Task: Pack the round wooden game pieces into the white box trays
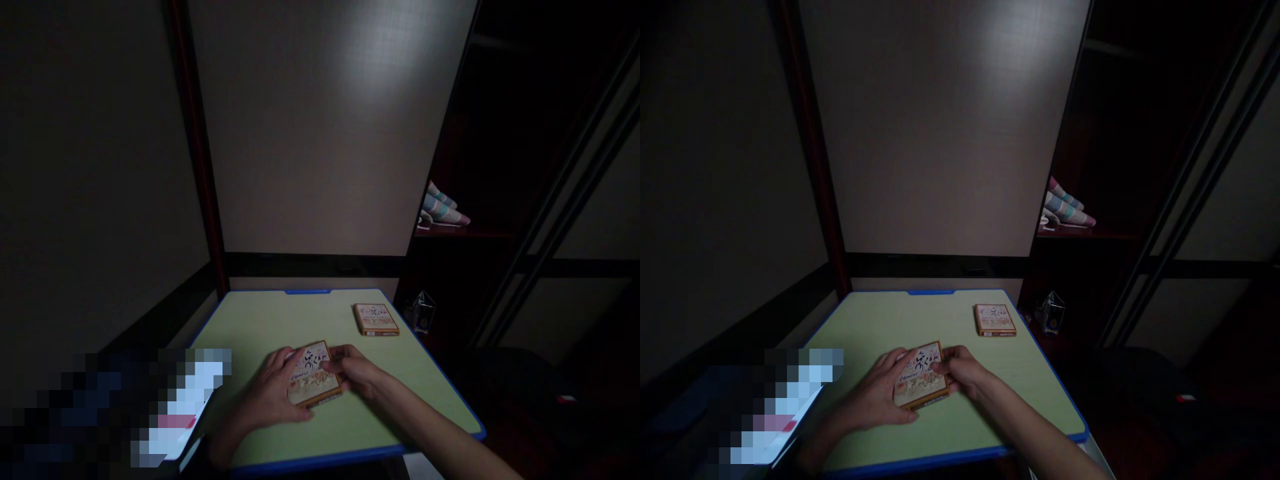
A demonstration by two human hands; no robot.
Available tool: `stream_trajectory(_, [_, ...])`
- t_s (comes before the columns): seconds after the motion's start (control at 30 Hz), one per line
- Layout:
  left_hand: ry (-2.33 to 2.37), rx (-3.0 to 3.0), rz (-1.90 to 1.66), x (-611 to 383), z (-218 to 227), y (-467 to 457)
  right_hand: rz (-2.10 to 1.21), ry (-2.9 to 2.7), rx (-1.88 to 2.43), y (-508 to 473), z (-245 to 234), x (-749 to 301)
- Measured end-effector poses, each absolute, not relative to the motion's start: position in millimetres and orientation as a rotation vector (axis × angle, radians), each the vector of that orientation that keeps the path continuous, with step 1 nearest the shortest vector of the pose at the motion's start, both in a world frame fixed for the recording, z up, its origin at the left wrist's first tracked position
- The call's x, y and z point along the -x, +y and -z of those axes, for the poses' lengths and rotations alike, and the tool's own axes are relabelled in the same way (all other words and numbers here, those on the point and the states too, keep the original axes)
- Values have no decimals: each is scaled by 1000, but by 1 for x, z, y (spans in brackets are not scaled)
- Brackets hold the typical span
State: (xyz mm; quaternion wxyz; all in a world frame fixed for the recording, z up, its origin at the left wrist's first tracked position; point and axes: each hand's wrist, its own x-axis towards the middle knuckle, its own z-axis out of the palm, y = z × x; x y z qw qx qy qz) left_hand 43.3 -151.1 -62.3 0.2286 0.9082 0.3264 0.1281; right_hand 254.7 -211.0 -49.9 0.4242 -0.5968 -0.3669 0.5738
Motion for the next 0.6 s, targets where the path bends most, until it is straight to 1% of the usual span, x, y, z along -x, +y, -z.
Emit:
stream_trajectory(0.1, [911,-2469,-346,-45,60,-154,-1414,-911,1428,-212,56,-254])
stream_trajectory(0.2, [997,-2417,-411,-47,58,-159,-1357,-863,1411,-210,52,-268])
stream_trajectory(0.33, [997,-2413,-508,-53,57,-163,-1089,-796,1523,-200,25,-328])
stream_trajectory(0.47, [862,-2467,-387,-68,58,-163,-912,-762,1673,-190,3,-401])
stream_trajectory(0.6, [737,-2501,-275,-102,56,-154,-809,-804,1840,-180,6,-441])
